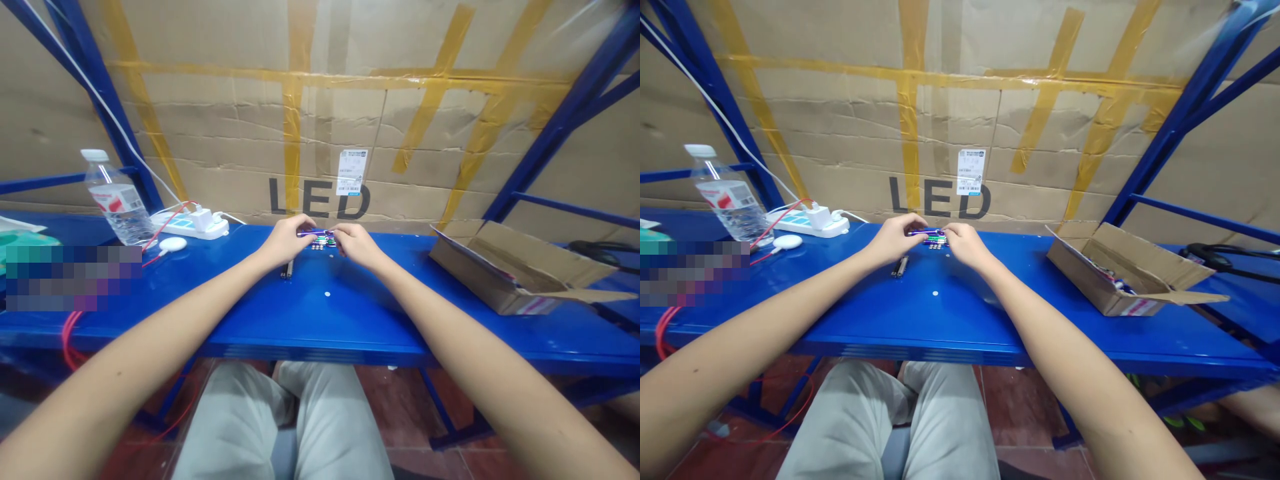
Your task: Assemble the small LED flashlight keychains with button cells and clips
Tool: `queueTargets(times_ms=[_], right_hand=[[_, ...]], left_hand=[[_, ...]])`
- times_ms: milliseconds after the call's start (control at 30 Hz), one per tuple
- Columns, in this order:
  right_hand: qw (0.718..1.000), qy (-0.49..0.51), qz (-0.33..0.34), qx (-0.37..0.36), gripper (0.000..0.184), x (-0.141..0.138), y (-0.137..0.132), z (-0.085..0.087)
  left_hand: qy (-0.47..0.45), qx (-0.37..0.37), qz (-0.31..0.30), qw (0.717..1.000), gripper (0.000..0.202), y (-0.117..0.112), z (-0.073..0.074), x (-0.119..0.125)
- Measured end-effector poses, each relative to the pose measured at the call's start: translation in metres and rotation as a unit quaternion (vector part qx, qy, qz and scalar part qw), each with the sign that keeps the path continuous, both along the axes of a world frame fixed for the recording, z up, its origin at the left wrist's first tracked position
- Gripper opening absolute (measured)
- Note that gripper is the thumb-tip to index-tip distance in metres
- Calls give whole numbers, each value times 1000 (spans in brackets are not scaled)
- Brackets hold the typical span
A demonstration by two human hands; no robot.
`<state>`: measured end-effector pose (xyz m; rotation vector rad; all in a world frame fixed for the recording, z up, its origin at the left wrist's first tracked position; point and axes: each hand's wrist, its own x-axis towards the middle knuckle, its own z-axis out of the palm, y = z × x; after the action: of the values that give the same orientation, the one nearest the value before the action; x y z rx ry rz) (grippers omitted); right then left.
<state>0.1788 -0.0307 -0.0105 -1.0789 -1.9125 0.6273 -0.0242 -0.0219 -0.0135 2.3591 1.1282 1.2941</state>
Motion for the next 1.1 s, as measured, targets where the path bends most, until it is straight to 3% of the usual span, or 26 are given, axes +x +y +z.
queueTargets(times_ms=[167,333,533,667,833,967,1100], right_hand=[[982,116,40,-145,18,7,8,-1],[959,146,106,-217,13,8,8,-4],[956,127,181,-194,18,1,0,-9],[942,157,198,-223,18,-5,-4,-13],[920,207,217,-251,12,-8,-5,-15],[932,187,211,-230,14,-6,-3,-15],[941,160,208,-215,15,-4,-1,-15]], left_hand=[[-85,-82,-28,993,17,12,3,-12],[-127,-97,-51,986,22,14,4,-13],[-111,-104,-88,984,17,6,2,-3],[-101,-114,-114,982,20,2,-1,2],[-172,-150,-127,965,46,3,-3,7],[-220,-216,-159,938,72,2,1,6],[-232,-255,-186,920,78,1,4,-1]])
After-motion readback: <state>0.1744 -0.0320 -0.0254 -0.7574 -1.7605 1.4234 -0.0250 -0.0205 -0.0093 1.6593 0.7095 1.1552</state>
